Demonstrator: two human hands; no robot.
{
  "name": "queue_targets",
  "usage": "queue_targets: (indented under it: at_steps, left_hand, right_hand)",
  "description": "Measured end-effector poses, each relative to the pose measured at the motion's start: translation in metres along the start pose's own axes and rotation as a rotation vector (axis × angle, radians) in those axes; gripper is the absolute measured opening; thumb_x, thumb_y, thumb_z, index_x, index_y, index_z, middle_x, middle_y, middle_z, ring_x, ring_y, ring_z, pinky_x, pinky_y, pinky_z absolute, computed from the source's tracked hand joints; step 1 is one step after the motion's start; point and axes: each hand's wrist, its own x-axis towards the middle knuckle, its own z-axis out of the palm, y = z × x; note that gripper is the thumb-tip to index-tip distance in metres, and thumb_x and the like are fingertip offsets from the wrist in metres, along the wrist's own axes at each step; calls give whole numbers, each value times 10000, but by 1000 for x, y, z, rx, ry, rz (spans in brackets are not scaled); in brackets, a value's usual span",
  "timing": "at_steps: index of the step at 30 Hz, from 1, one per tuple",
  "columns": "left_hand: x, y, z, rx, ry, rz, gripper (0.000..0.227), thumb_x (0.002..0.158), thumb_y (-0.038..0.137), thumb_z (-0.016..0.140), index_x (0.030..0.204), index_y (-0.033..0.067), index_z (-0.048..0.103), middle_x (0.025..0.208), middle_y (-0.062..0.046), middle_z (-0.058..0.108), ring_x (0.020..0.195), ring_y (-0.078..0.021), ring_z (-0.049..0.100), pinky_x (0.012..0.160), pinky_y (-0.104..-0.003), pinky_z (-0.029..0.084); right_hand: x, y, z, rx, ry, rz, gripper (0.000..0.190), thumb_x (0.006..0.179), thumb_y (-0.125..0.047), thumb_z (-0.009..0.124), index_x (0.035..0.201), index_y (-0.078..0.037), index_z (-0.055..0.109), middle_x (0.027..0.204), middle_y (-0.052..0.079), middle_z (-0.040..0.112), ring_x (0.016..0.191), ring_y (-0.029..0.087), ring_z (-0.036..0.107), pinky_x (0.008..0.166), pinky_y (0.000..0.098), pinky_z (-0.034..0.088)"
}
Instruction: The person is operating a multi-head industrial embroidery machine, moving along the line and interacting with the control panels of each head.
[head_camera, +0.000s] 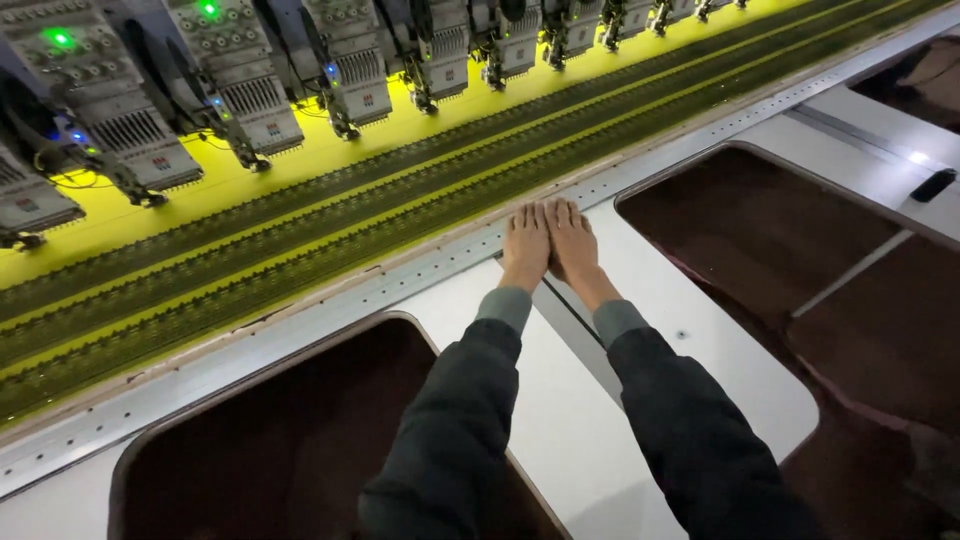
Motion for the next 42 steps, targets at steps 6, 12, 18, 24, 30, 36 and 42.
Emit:
queue_targets:
  at_steps: [6, 12, 18, 24, 30, 36, 42]
  left_hand:
    - [-19, 41, -30, -16, 25, 23, 543, 1085, 183, 380, 1599, 17, 331, 1607, -167, 470, 1521, -341, 377, 1205, -460, 327]
    - [-65, 78, -73, 2, -42, 29, 582, 1077, 160, 432, 1619, 7, 284, 1647, -196, 395, 1553, -369, 299, 1250, -477, 242]
    - [-70, 131, -87, 20, -89, -8, 573, 1085, 187, 422, 1621, 34, 287, 1654, -158, 400, 1556, -331, 301, 1253, -455, 246]
    - [-25, 207, -49, 4, 69, -44, 516, 1090, 179, 363, 1582, 25, 353, 1591, -153, 471, 1510, -331, 346, 1200, -473, 266]
    - [56, 305, 13, 8, 213, -123, 481, 1079, 200, 349, 1514, 38, 475, 1495, -133, 590, 1412, -300, 477, 1114, -447, 370]
    - [103, 377, -1, 68, -11, -150, 548, 1108, 190, 365, 1632, 51, 283, 1652, -124, 388, 1557, -317, 274, 1252, -467, 184]
    - [159, 411, -3, 92, -237, -178, 681, 1080, 178, 437, 1674, 50, 128, 1731, -144, 221, 1609, -327, 127, 1283, -483, 89]
  right_hand:
    - [-57, 11, -67, 41, -21, 43, 789, 976, -126, 585, 1663, -110, 198, 1693, 191, 262, 1581, 390, 201, 1254, 508, 233]
    - [-104, 27, -76, 2, 3, 12, 800, 966, -68, 594, 1661, -70, 198, 1682, 206, 272, 1567, 393, 240, 1238, 493, 294]
    - [-132, 71, -77, 41, -11, 1, 754, 998, -86, 516, 1662, -70, 160, 1694, 200, 245, 1583, 386, 204, 1247, 499, 264]
    - [-119, 163, -51, 10, 37, -18, 651, 1042, -68, 399, 1654, -97, 180, 1706, 173, 239, 1583, 375, 212, 1245, 498, 269]
    - [-65, 314, 59, -125, 54, -99, 652, 1058, -114, 426, 1659, -98, 173, 1721, 162, 227, 1580, 353, 241, 1244, 456, 312]
    - [-44, 402, 60, -156, 52, -129, 702, 1027, -138, 493, 1657, -132, 182, 1719, 117, 237, 1584, 328, 237, 1257, 445, 282]
    - [-14, 451, 59, -22, -34, -115, 855, 952, -219, 571, 1665, -111, 112, 1723, 148, 183, 1590, 373, 188, 1259, 494, 262]
